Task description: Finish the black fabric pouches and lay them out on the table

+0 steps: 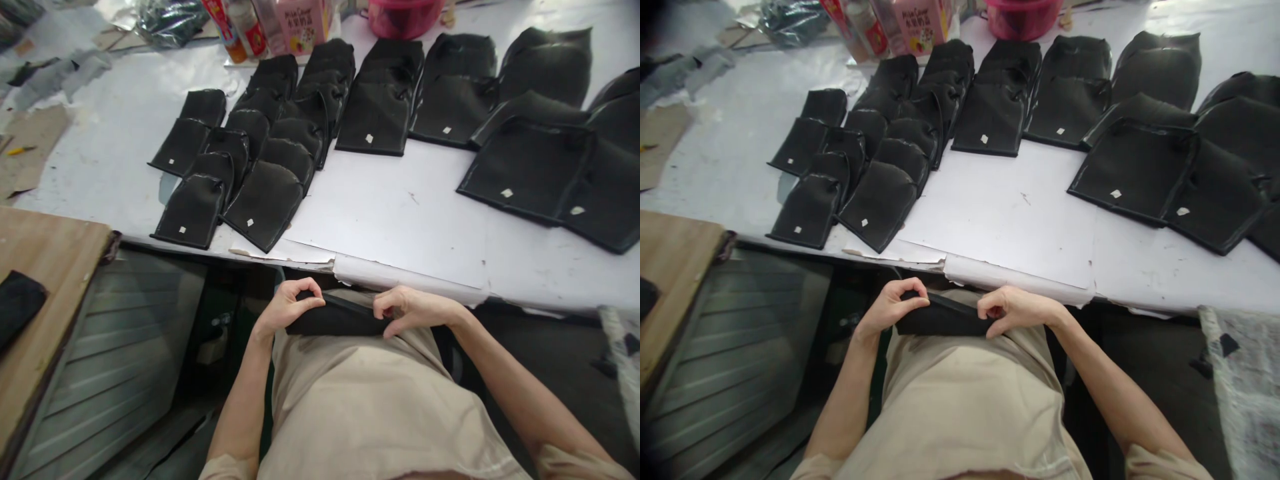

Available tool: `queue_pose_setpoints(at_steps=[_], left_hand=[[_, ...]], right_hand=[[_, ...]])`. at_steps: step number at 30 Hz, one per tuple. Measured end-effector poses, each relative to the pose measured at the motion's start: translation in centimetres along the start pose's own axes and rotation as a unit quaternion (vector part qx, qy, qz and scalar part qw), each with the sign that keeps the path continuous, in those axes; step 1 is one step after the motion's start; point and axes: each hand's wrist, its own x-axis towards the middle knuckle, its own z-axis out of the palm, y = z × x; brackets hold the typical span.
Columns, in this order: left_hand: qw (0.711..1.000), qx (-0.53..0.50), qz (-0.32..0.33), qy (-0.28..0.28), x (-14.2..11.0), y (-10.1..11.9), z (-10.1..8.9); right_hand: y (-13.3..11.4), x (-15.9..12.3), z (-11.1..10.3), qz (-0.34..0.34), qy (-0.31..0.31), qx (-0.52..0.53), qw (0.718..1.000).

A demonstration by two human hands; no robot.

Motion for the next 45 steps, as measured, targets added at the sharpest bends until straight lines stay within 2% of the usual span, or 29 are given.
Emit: queue_pose_setpoints(at_steps=[3,8,11,13,15,20,25,27,30,33,38,41,45], left_hand=[[0.999,-0.033,-0.007,0.003,0.3,-0.5,0.2],[0.993,-0.115,-0.032,0.001,0.9,-1.9,0.6],[0.982,-0.182,-0.054,0.012,1.1,-2.9,1.0],[0.971,-0.23,-0.061,0.023,1.2,-3.6,1.3],[0.961,-0.269,-0.061,0.034,1.2,-4.0,1.4],[0.944,-0.323,-0.042,0.049,1.3,-4.1,1.7],[0.937,-0.347,-0.021,0.039,1.3,-4.3,1.7],[0.937,-0.344,-0.026,0.053,0.9,-4.5,1.4],[0.94,-0.328,-0.034,0.089,0.2,-4.4,0.7],[0.949,-0.295,-0.031,0.108,-0.2,-3.6,0.2],[0.958,-0.257,-0.034,0.124,-0.2,-2.5,0.1],[0.959,-0.25,-0.031,0.132,-0.1,-2.5,0.1],[0.958,-0.225,-0.027,0.174,-0.2,-2.4,0.1]], right_hand=[[0.4,-0.2,0.1,-0.015,-0.007,0.035,0.999],[1.5,0.4,0.9,-0.115,0.015,0.185,0.976],[2.1,1.2,1.8,-0.158,0.082,0.251,0.951],[2.5,1.7,2.4,-0.181,0.154,0.267,0.934],[2.9,2.0,3.0,-0.2,0.2,0.271,0.92],[3.2,2.1,3.9,-0.206,0.215,0.293,0.908],[2.8,2.0,4.6,-0.195,0.247,0.366,0.876],[2.9,1.7,4.5,-0.198,0.261,0.397,0.858],[2.8,0.6,3.9,-0.152,0.308,0.41,0.845],[2.1,-0.3,3.6,-0.06,0.355,0.347,0.866],[1.0,0.5,4.7,0.024,0.387,0.241,0.89],[0.9,1.5,5.5,0.076,0.45,0.146,0.878],[0.9,2.1,5.9,0.075,0.501,0.093,0.857]])
